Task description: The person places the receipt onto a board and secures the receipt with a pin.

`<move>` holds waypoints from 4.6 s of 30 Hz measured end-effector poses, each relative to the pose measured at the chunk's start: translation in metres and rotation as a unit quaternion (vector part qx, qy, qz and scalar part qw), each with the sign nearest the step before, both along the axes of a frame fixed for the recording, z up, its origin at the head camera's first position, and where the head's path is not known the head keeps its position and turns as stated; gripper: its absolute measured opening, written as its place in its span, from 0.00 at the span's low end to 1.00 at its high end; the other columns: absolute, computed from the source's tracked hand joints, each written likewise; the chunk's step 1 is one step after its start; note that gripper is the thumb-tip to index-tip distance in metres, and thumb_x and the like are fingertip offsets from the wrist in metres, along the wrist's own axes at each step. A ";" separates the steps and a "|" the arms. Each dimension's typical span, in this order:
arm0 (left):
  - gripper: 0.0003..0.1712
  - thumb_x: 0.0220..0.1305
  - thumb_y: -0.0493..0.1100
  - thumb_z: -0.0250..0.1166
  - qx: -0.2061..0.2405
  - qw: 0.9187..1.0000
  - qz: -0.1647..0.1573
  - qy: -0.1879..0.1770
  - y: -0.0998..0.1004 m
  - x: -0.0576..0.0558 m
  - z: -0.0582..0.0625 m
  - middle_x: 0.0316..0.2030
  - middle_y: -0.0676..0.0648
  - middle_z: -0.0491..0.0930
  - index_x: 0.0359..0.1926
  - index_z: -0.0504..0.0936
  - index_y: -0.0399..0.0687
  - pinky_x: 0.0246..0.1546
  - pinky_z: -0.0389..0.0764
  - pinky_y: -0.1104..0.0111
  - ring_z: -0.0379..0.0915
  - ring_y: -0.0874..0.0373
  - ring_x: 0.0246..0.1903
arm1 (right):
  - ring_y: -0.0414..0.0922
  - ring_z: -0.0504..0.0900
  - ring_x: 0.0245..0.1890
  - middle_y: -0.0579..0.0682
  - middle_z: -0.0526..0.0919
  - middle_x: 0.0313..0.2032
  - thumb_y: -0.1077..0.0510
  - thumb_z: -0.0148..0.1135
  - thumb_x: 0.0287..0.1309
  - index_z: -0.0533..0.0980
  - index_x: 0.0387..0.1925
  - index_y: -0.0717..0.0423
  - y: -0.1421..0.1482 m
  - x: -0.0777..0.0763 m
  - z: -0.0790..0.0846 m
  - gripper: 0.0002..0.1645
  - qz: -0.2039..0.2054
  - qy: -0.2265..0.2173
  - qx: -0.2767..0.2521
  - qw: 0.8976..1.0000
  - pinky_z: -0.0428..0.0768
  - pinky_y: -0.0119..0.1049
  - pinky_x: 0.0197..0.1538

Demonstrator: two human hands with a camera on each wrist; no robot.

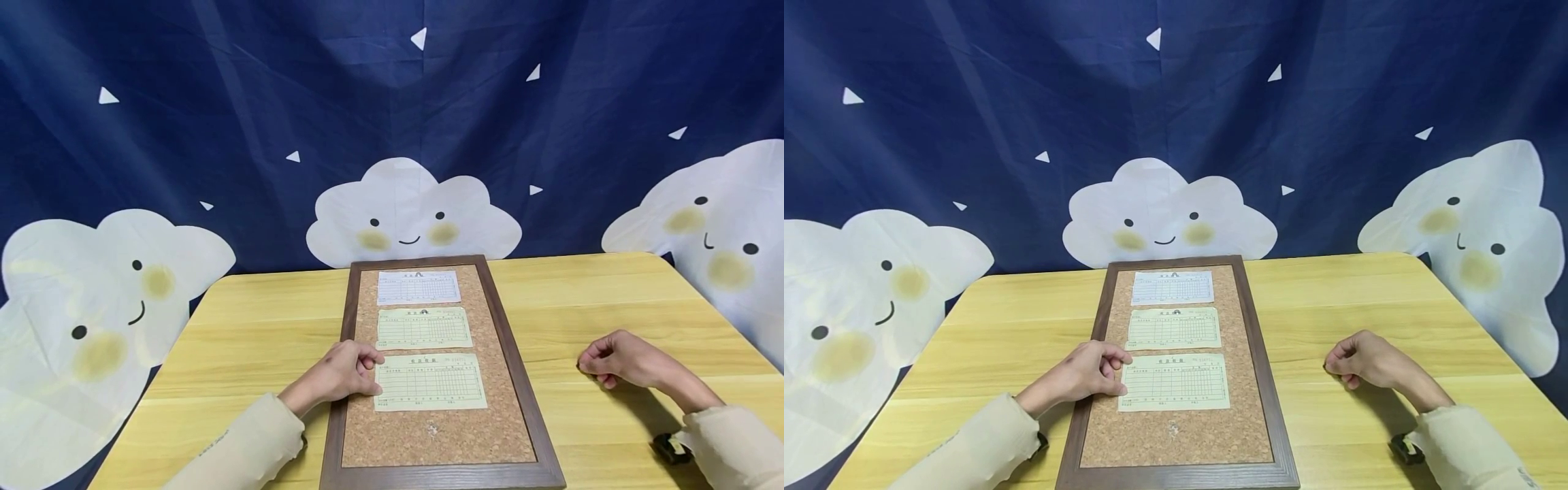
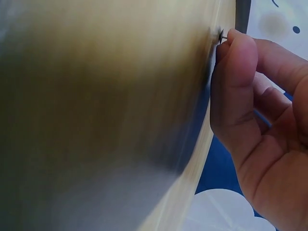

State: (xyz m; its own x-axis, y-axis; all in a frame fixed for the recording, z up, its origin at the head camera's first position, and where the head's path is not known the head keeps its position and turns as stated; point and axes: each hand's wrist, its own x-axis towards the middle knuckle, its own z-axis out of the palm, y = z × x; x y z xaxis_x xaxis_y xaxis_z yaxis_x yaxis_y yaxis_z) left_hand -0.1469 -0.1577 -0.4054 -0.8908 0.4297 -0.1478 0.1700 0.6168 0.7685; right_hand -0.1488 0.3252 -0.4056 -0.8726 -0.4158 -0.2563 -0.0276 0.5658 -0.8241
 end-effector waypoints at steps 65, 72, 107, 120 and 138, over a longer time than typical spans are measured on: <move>0.22 0.43 0.29 0.79 0.005 1.000 0.000 -0.001 0.000 0.000 0.001 0.31 0.49 0.73 0.43 0.84 0.36 0.32 0.74 0.72 0.72 0.63 0.26 | 0.38 0.84 0.33 0.63 0.85 0.37 0.71 0.60 0.64 0.78 0.40 0.79 -0.035 -0.009 0.011 0.09 -0.056 0.074 -0.036 0.995 0.85 0.36 0.38; 0.22 0.43 0.30 0.80 -0.001 1.000 0.000 0.002 0.000 0.000 0.000 0.31 0.49 0.73 0.43 0.84 0.37 0.32 0.74 0.71 0.72 0.63 0.26 | 0.45 0.86 0.33 0.60 0.86 0.36 0.68 0.60 0.67 0.80 0.40 0.75 -0.042 -0.010 0.013 0.10 -0.076 0.088 -0.004 0.993 0.84 0.36 0.39; 0.22 0.42 0.29 0.80 0.003 1.000 0.002 0.002 0.000 0.000 0.000 0.31 0.49 0.73 0.42 0.84 0.37 0.33 0.74 0.71 0.73 0.63 0.26 | 0.41 0.83 0.31 0.54 0.87 0.31 0.62 0.72 0.58 0.84 0.34 0.67 -0.075 -0.018 0.023 0.09 -0.049 0.096 -0.001 0.994 0.81 0.34 0.37; 0.21 0.43 0.29 0.80 0.002 1.000 0.000 0.003 0.000 0.000 0.000 0.31 0.49 0.72 0.42 0.84 0.37 0.32 0.74 0.71 0.72 0.63 0.25 | 0.49 0.86 0.32 0.57 0.87 0.34 0.64 0.67 0.61 0.83 0.35 0.69 -0.083 -0.021 0.026 0.07 -0.021 0.089 -0.020 0.996 0.84 0.36 0.38; 0.21 0.43 0.30 0.80 0.002 1.000 0.000 0.004 0.000 0.000 0.001 0.31 0.49 0.72 0.42 0.84 0.37 0.33 0.74 0.71 0.72 0.63 0.26 | 0.41 0.84 0.28 0.53 0.83 0.27 0.65 0.71 0.57 0.80 0.31 0.69 -0.097 -0.025 0.026 0.09 -0.029 0.074 -0.076 0.994 0.84 0.35 0.36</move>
